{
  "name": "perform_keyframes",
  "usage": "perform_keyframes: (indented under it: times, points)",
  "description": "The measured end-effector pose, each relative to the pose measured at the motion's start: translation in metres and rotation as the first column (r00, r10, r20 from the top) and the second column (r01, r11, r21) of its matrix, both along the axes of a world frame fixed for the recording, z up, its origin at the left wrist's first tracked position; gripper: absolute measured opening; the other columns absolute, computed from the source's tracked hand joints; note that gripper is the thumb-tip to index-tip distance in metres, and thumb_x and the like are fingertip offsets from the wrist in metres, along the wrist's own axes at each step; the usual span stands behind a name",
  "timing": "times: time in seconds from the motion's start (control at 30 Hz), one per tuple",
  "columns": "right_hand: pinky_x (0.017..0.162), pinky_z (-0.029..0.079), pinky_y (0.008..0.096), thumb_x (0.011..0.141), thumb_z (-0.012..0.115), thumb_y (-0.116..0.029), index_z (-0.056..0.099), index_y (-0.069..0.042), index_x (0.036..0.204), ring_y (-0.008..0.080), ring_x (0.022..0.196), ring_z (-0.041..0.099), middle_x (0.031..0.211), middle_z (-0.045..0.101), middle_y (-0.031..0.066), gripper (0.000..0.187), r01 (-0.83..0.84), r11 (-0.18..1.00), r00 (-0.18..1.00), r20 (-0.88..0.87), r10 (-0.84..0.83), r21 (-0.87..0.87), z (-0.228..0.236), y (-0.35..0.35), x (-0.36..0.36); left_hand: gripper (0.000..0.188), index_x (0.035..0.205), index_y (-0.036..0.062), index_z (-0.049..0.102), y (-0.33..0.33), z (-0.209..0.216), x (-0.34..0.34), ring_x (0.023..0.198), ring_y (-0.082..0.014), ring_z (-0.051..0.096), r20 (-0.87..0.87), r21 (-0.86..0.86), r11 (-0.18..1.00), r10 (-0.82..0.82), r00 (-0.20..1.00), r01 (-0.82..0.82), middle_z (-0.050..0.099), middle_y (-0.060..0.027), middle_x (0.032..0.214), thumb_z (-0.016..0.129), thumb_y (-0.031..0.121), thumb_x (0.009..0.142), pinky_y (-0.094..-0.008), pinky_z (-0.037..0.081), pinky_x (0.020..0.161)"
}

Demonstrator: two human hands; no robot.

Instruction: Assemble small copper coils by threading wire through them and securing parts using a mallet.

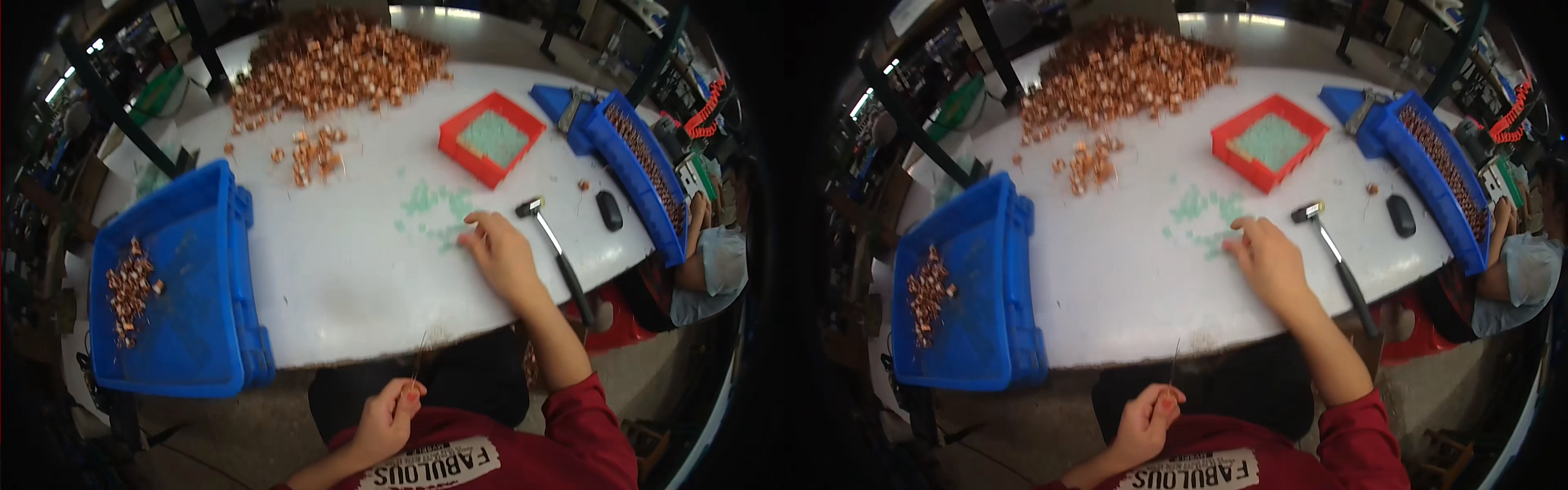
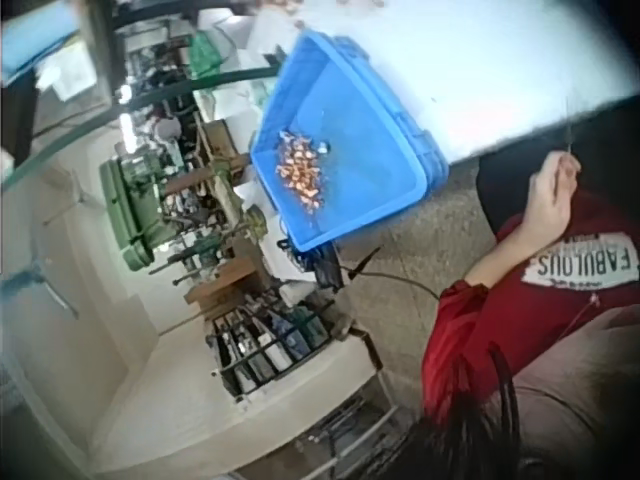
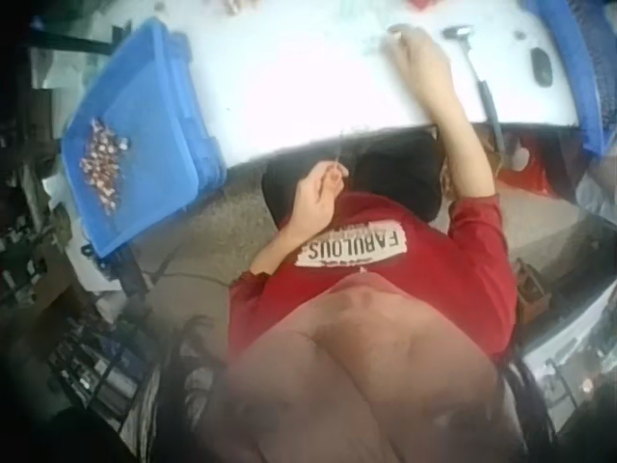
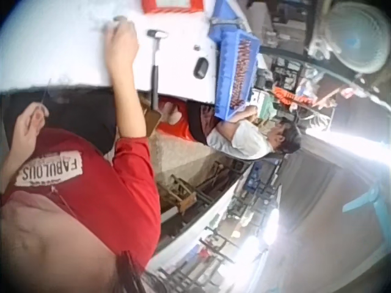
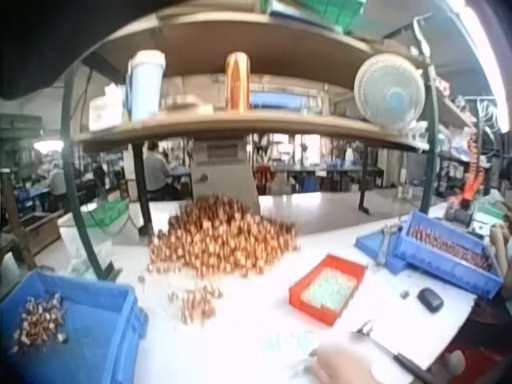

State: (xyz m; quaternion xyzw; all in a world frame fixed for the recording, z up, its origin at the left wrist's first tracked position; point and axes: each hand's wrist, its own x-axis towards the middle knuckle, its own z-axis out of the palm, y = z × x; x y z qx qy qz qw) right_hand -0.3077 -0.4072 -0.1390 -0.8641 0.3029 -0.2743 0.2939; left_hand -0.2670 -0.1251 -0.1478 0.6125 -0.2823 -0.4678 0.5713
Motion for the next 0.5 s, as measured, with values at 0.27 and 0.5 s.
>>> perform_keyframes:
  times: [0.27, 0.5]
  points:
    - [0.068, 0.045, 0.0297, 0.082, 0.064, -0.009, 0.060, -0.003, 0.090, 0.0209, 0.071, 0.054, 0.085, 0.055, 0.0076, 0.011, 0.000, 0.999, 0.969, -0.247, -0.009, -0.039, 0.001, 0.001, 0.001, 0.016, 0.101, 0.0004, 0.055, 0.000, 0.001, 0.002, 0.054, -0.0088, 0.040, 0.015, -0.019, 0.999, 0.041, 0.999, -0.040, 0.048, -0.0005, 0.063, 0.046, 0.012, 0.097, -0.0212, 0.032, 0.051]
    - [0.069, 0.046, 0.0321, 0.082, 0.062, -0.007, 0.060, -0.003, 0.091, 0.0245, 0.071, 0.055, 0.085, 0.056, 0.0086, 0.010, 0.045, 0.994, 0.969, -0.245, -0.019, 0.102, 0.000, -0.005, 0.005, 0.017, 0.103, 0.0001, 0.055, -0.001, 0.002, 0.004, 0.055, -0.0087, 0.040, 0.023, 0.020, 0.998, 0.064, 0.998, -0.065, 0.049, -0.0011, 0.064, 0.046, 0.013, 0.098, -0.0210, 0.032, 0.052]
